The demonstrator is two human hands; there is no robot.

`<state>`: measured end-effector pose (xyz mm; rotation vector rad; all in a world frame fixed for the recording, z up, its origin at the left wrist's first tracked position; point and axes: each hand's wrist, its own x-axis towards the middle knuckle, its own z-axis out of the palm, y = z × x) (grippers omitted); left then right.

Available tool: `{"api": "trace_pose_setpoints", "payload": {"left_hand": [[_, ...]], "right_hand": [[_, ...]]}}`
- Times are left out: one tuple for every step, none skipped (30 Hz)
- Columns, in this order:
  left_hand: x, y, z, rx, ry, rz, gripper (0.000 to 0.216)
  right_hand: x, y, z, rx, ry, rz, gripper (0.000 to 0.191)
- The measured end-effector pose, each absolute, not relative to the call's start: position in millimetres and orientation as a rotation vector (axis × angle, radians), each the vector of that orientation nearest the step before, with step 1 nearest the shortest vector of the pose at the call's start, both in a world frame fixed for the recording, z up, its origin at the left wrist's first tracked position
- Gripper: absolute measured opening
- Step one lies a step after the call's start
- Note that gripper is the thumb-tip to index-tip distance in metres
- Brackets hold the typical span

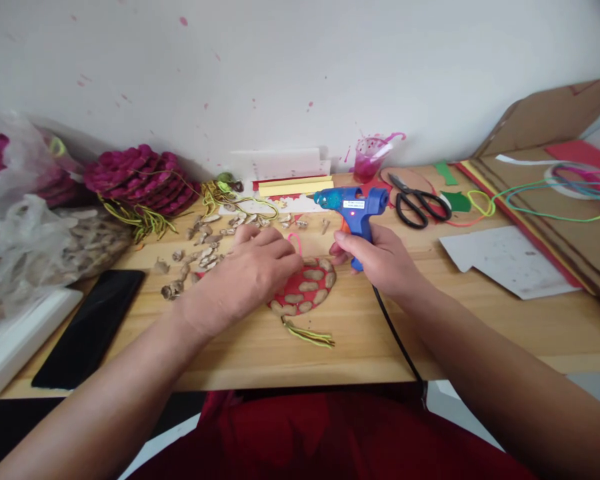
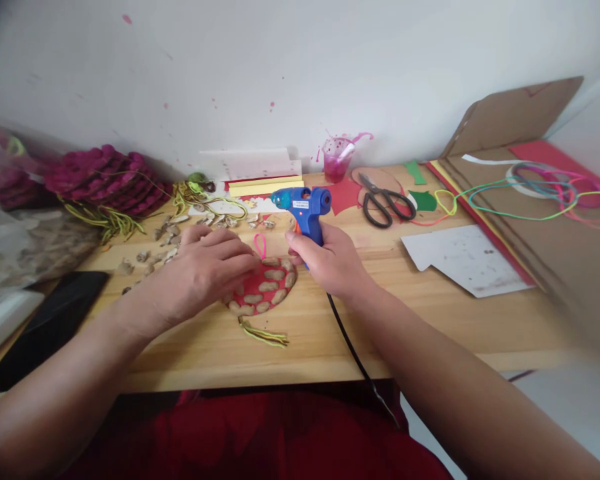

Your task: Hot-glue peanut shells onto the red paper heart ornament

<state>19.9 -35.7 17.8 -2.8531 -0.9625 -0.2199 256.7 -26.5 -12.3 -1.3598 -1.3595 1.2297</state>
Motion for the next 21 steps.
{"api": "trace_pose_setpoints", "payload": {"left_hand": [[17.8,-34.1,16.7,-2.891,-0.950,-0.232,0.017],[15.7,-33.0,15.5,-2.931,-0.938,-0.250,0.017],[13.6,-32.3,14.3,-2.968,-0.927,-0.284,0.018],[11.7,-32.0,13.1,-2.998,-0.926,-0.322,0.019],[10.0,-32.0,12.1,-3.015,-0.940,-0.363,0.021],[8.4,-32.1,11.1,-3.015,-0.971,-0.406,0.023],[7.1,-32.2,10.3,-3.005,-1.015,-0.438,0.024],[6.1,-32.4,9.4,-2.987,-1.062,-0.461,0.025],[5.2,-32.4,8.5,-2.971,-1.103,-0.475,0.024],[4.6,-32.3,7.5,-2.959,-1.133,-0.488,0.022],[4.2,-32.2,6.3,-2.958,-1.150,-0.496,0.020],[3.9,-31.9,5.0,-2.965,-1.159,-0.498,0.017],[3.7,-31.6,3.5,-2.976,-1.163,-0.495,0.016],[3.6,-31.3,1.7,-2.985,-1.165,-0.493,0.015],[3.5,-30.9,-0.1,-2.992,-1.165,-0.492,0.014],[3.4,-30.5,-2.1,-2.997,-1.163,-0.490,0.014],[3.4,-30.1,-4.1,-2.997,-1.162,-0.491,0.014],[3.4,-29.8,-5.9,-2.994,-1.162,-0.493,0.014],[3.5,-29.6,-7.5,-2.991,-1.162,-0.498,0.014],[3.7,-29.4,-8.8,-2.986,-1.166,-0.505,0.013],[4.1,-29.5,-9.7,-2.981,-1.173,-0.513,0.012]], "right_hand": [[257.0,-26.3,-12.4,-1.363,-1.355,1.234,0.026],[257.1,-26.1,-12.5,-1.369,-1.352,1.239,0.027],[257.3,-26.0,-12.5,-1.376,-1.351,1.243,0.026],[257.4,-25.9,-12.6,-1.383,-1.355,1.244,0.026],[257.4,-25.8,-12.7,-1.389,-1.361,1.242,0.026],[257.4,-25.7,-13.0,-1.393,-1.364,1.239,0.026],[257.4,-25.5,-13.3,-1.393,-1.366,1.237,0.027],[257.4,-25.3,-13.6,-1.393,-1.365,1.238,0.027],[257.3,-25.0,-14.0,-1.390,-1.362,1.240,0.027],[257.3,-24.7,-14.2,-1.386,-1.356,1.242,0.027],[257.3,-24.4,-14.3,-1.381,-1.352,1.243,0.027],[257.2,-24.2,-14.2,-1.376,-1.351,1.244,0.027],[257.1,-23.9,-14.1,-1.371,-1.351,1.244,0.028],[257.0,-23.7,-13.9,-1.368,-1.349,1.244,0.028],[256.8,-23.5,-13.7,-1.368,-1.347,1.245,0.028],[256.7,-23.3,-13.5,-1.371,-1.345,1.245,0.027],[256.5,-23.1,-13.3,-1.377,-1.342,1.245,0.027],[256.3,-23.0,-13.1,-1.384,-1.342,1.243,0.026],[256.1,-23.0,-12.9,-1.389,-1.347,1.241,0.026],[255.9,-22.9,-12.7,-1.393,-1.354,1.239,0.026],[255.8,-23.0,-12.5,-1.395,-1.364,1.234,0.026]]}}
